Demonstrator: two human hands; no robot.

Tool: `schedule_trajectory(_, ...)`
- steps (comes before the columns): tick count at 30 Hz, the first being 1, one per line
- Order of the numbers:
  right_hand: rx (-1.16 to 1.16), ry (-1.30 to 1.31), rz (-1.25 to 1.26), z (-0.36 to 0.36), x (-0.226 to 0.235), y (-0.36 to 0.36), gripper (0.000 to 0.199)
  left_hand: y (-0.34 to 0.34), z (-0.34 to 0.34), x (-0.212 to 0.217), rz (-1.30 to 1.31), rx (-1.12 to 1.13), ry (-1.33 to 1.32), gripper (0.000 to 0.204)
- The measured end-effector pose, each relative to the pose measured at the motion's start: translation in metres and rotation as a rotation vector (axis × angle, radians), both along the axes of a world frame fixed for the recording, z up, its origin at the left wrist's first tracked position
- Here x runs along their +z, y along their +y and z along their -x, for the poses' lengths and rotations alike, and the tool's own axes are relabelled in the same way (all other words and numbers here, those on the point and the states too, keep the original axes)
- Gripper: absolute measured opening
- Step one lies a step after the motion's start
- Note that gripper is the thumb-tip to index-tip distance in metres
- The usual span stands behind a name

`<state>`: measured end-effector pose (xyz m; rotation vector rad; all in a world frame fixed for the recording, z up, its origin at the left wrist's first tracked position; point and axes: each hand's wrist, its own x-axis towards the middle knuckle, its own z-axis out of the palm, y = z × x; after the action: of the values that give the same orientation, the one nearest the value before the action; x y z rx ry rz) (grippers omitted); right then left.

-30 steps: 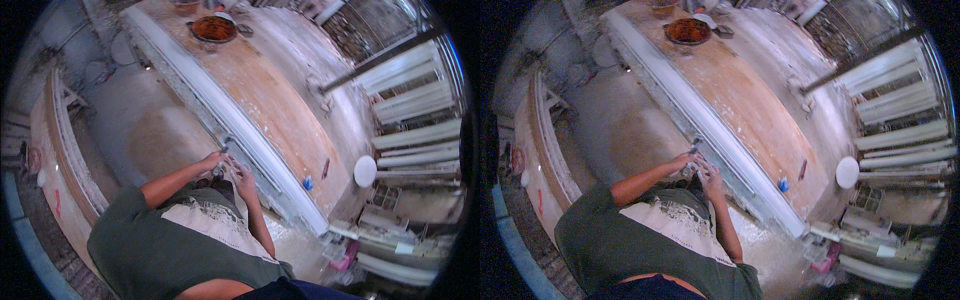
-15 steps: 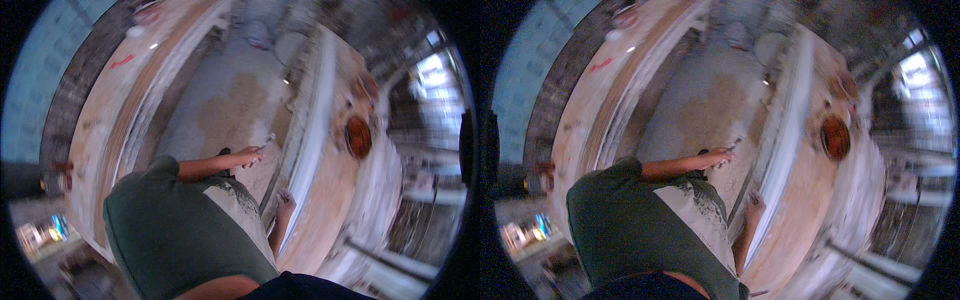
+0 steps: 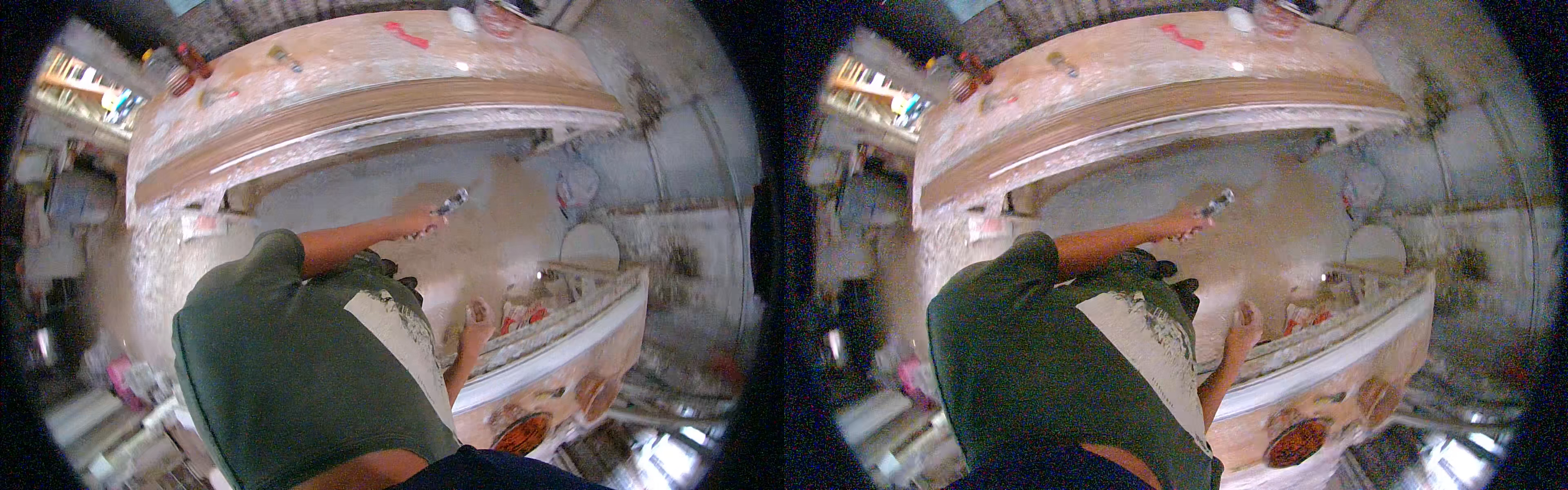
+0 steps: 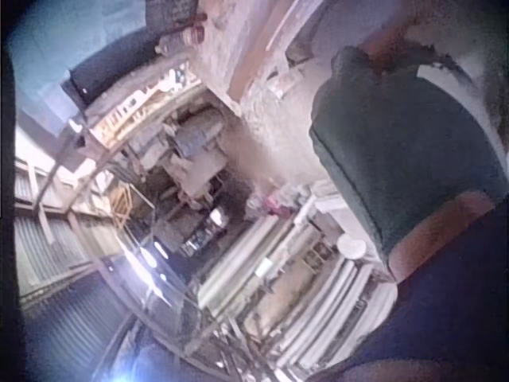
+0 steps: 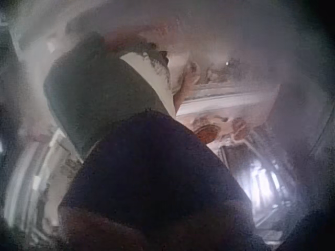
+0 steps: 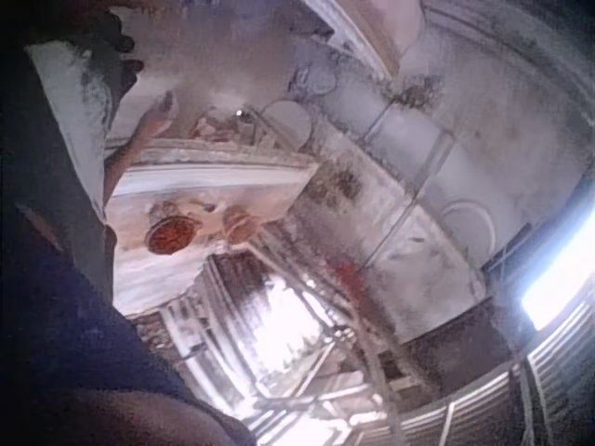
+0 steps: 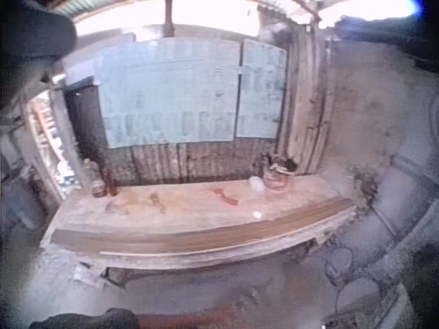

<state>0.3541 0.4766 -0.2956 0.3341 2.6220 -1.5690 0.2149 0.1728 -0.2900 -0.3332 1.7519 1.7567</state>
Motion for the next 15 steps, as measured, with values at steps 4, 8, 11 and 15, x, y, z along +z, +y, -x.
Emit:
schedule_trajectory(4,0.09,-0.028,0.036,0.048,0.009,0.002,0.032,-0.044,-0.004,-0.009,0.059,0.327,-0.045,0.033)
schedule_trajectory(8,0.08,-0.293,0.009,0.098,0.007,-0.014,0.026,-0.096,-0.004,0.001,0.157,0.683,0.072,0.033)
schedule_trajectory(11,0.243,-0.224,-0.184,0.13,0.024,-0.043,0.026,-0.171,0.01,-0.011,0.337,0.899,0.151,0.036)
schedule_trajectory(15,0.351,-0.072,-0.027,0.182,0.004,-0.078,0.028,-0.294,0.065,-0.023,0.353,1.07,0.164,0.037)
